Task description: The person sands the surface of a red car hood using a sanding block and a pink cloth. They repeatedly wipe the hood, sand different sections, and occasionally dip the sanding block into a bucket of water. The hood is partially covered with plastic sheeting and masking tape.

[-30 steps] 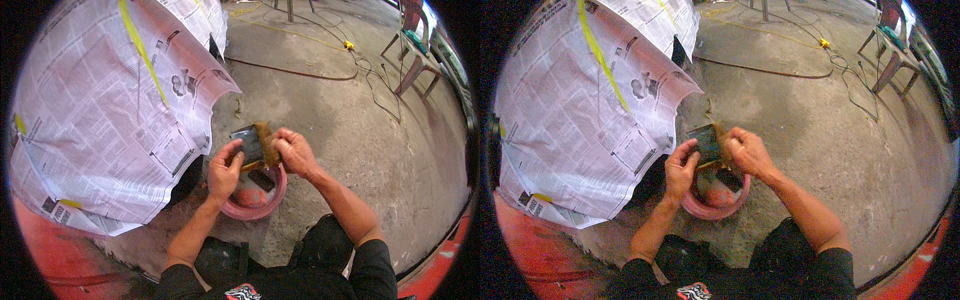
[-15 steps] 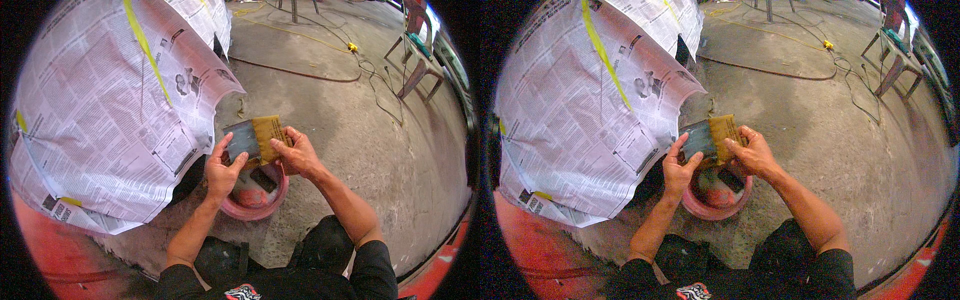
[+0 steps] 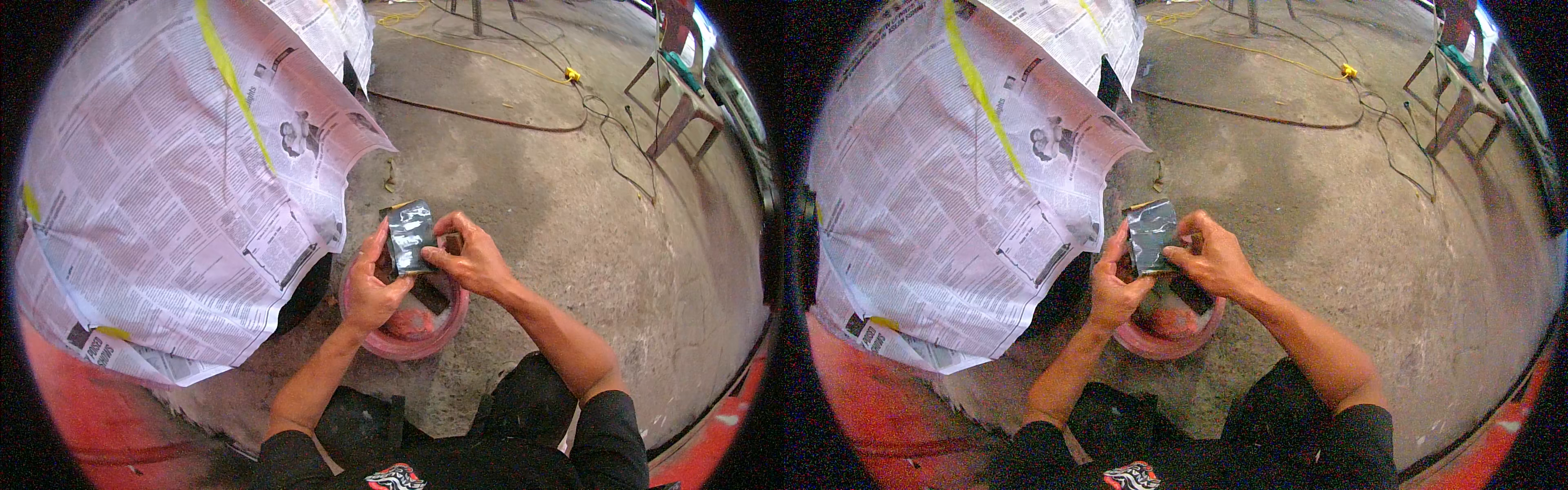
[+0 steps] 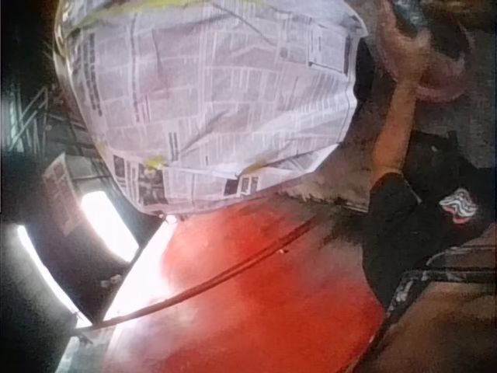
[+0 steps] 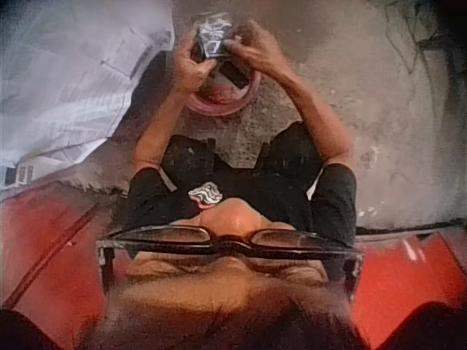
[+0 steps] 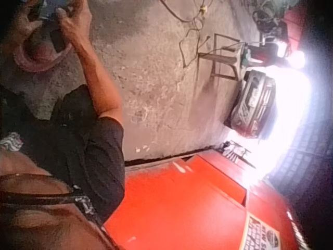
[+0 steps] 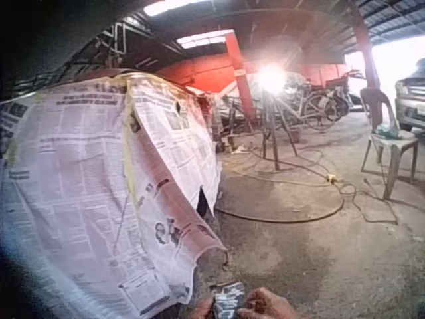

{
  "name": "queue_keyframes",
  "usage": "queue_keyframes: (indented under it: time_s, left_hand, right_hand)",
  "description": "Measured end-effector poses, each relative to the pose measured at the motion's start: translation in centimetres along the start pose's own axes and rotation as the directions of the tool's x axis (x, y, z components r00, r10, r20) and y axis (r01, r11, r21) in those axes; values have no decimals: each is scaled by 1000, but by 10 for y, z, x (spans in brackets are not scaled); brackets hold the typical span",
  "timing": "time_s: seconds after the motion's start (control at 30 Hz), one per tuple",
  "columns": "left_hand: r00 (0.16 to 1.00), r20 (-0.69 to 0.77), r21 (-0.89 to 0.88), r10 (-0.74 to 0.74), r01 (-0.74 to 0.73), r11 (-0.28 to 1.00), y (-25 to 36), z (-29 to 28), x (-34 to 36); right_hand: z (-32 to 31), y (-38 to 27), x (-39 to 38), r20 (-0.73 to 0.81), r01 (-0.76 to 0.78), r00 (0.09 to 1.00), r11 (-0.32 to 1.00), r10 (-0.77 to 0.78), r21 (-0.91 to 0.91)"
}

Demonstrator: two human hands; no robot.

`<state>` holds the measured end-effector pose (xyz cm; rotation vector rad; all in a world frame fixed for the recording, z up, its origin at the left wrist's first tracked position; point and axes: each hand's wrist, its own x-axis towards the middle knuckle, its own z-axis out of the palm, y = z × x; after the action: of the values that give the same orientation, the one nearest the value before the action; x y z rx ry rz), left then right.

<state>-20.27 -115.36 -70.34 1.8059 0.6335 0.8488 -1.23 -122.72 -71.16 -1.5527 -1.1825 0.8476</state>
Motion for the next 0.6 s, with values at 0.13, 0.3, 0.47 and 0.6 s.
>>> queue_keyframes:
  time_s: [0.13,0.3,0.47,0.6]
  left_hand:
    - [1000,-9,71,-26,27,997,-10,-3,-3]
    - [999,-38,110,-6,10,994,-28,1,-8]
    - [993,-24,38,-113,114,993,-15,2,-5]
    - [995,19,-31,-94,95,995,-15,0,-3]
  right_hand:
    - [-1,-3,2,90,-124,989,988,116,88]
    - [9,6,2,-114,45,993,992,-32,116]
    - [2,2,2,-92,-38,993,948,70,315]
    - [1,1,3,-54,-32,997,950,51,310]
